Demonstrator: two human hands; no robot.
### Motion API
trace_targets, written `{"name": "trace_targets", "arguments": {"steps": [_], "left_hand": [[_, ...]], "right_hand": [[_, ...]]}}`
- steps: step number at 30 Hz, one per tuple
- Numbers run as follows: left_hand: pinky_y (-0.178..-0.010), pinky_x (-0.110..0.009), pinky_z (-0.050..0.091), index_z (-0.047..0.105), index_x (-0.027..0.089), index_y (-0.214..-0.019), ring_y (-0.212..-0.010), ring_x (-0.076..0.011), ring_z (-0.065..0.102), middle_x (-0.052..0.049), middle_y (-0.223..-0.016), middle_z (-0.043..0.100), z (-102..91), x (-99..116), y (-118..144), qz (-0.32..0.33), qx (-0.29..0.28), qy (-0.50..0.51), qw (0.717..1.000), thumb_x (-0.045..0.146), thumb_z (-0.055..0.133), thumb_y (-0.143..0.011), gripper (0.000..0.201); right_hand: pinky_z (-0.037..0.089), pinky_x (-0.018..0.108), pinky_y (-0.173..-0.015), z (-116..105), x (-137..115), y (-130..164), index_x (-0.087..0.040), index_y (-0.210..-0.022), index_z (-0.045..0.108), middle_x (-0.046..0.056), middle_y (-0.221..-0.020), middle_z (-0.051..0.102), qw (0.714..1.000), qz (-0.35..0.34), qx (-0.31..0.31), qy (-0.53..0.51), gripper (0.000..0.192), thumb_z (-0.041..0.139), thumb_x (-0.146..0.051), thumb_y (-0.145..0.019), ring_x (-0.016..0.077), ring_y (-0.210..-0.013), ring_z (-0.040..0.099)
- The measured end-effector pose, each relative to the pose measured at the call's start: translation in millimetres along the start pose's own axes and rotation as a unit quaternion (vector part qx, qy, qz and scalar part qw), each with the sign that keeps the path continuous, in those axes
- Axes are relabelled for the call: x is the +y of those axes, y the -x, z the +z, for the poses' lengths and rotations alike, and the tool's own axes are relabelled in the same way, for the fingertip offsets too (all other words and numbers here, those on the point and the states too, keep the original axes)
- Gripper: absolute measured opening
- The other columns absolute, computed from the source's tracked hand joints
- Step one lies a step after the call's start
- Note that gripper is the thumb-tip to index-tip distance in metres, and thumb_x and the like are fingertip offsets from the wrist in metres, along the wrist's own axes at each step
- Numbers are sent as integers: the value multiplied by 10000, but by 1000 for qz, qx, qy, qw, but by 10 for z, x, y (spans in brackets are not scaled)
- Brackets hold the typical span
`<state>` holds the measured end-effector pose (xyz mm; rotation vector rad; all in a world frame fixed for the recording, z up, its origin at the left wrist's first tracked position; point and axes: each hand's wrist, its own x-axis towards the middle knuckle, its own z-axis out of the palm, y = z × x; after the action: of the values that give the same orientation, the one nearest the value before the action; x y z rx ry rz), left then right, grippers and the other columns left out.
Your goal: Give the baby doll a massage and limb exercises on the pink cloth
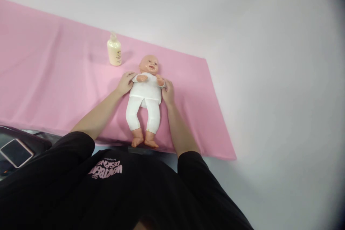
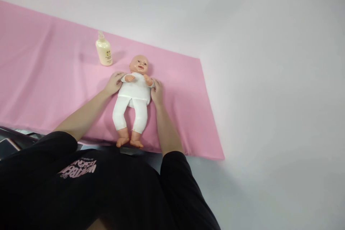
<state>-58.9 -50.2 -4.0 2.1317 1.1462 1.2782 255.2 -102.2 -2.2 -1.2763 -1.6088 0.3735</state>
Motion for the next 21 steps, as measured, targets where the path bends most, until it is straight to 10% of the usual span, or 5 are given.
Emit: {"name": "trace_targets", "arguments": {"steps": [13, 21], "left_hand": [[-1308, -610, 487, 763, 172, -1448, -1370, -360, 677, -168, -1420, 763, -17, 29, 0, -6, 5, -4, 1000, 140, 578, -810, 665], [-1249, -601, 548, 683, 197, -1384, -1325, -372, 724, -177, -1368, 762, 39, -75, -20, -77, 72, 92, 990, 347, 712, -979, 433]], "right_hand": [[469, 541, -1382, 33, 84, -2, -253, -1371, 744, 100, -1477, 773, 1000, 22, 18, -11, 629, 521, -103, -803, 265, -1436, 667], [506, 569, -1338, 47, 78, 5, -207, -1457, 632, 169, -1536, 731, 994, 68, 44, -80, 571, 569, -188, -889, 270, -1444, 693]]}}
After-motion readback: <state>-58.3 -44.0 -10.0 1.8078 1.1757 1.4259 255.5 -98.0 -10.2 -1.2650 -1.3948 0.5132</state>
